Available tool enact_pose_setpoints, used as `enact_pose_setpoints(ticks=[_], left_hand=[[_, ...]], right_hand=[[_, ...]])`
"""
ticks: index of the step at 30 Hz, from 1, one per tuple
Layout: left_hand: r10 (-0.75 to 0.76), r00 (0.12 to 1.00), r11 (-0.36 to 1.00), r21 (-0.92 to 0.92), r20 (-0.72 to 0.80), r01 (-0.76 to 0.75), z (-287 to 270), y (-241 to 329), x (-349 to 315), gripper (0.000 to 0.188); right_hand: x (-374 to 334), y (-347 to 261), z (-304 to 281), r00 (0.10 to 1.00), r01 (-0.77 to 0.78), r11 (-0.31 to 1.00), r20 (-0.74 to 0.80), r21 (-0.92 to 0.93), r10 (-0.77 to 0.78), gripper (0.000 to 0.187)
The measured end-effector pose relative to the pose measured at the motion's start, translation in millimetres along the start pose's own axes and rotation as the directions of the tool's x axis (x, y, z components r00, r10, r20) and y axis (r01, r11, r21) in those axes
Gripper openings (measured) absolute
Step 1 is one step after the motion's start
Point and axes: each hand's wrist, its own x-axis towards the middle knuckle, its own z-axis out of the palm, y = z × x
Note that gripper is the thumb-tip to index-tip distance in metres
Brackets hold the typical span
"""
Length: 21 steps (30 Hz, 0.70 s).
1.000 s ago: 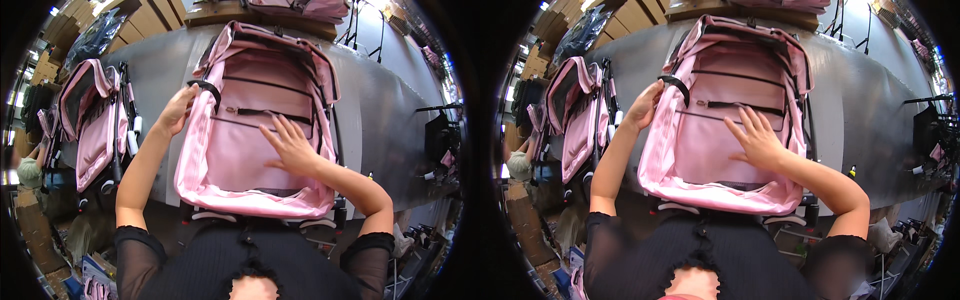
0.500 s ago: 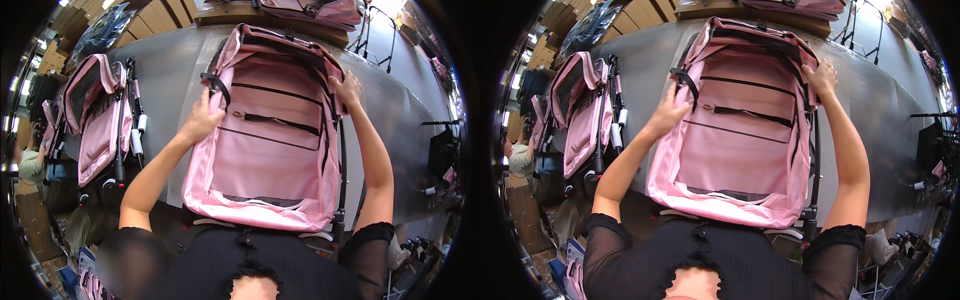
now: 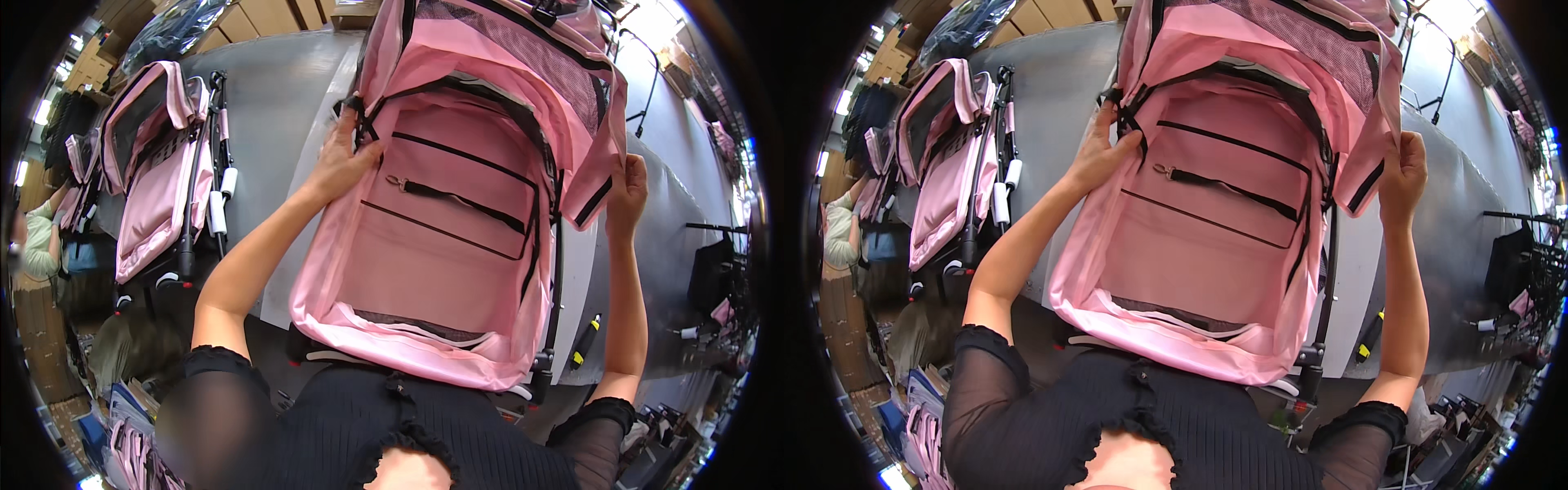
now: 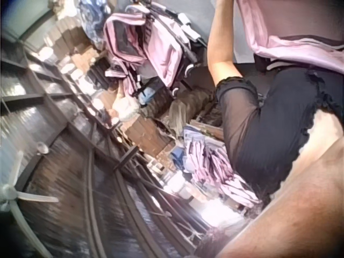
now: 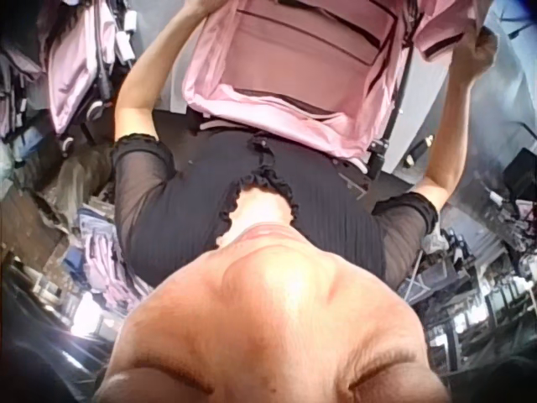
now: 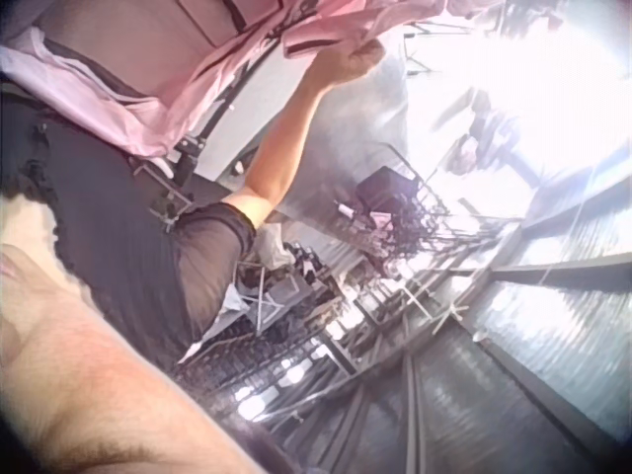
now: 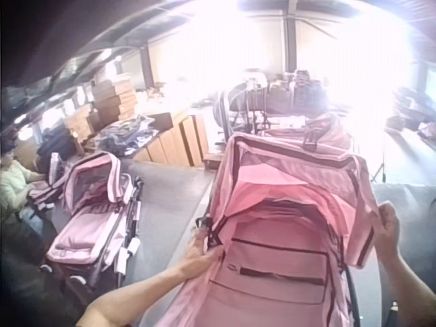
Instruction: The person assembles pink baby strollers on a metal workbench. They attach the pink fabric seat to the metal frame, insert a plastic cover, and secure the frame using a screwdriver. The person then wraps protective foam around the stroller handles.
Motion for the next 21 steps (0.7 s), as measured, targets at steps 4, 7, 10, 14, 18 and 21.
enact_pose_setpoints(ticks=[4,7,10,14,18,21], left_hand=[[0.003,0.968,0.949,0.303,0.252,-0.082,2.8,16.6,-16.0,0.072],[-0.009,0.921,0.817,0.534,0.389,-0.217,-4.2,26.1,-38.5,0.054],[0.099,0.870,0.683,0.602,0.484,-0.413,-8.9,28.8,-48.6,0.041],[0.278,0.672,0.570,0.445,0.686,-0.690,0.9,25.2,-44.2,0.042],[0.349,0.566,0.640,0.251,0.747,-0.726,25.5,27.5,-49.9,0.047],[0.339,0.596,0.741,0.184,0.727,-0.646,32.8,38.4,-57.7,0.046]], right_hand=[[-15.8,-5.0,-5.3,0.997,-0.076,0.993,-0.011,0.095,0.078,0.021],[-20.0,-6.6,-2.6,0.999,-0.006,1.000,0.047,-0.011,0.006,0.022],[-18.2,-9.3,1.1,0.997,-0.046,0.999,0.064,-0.020,0.047,0.030],[-8.2,-16.7,4.3,0.996,-0.054,0.993,0.066,-0.101,0.061,0.038],[5.9,-24.5,8.5,0.998,-0.062,0.932,0.006,-0.357,0.069,0.044],[11.5,-28.3,10.0,0.998,-0.062,0.928,-0.014,-0.368,0.061,0.024]])
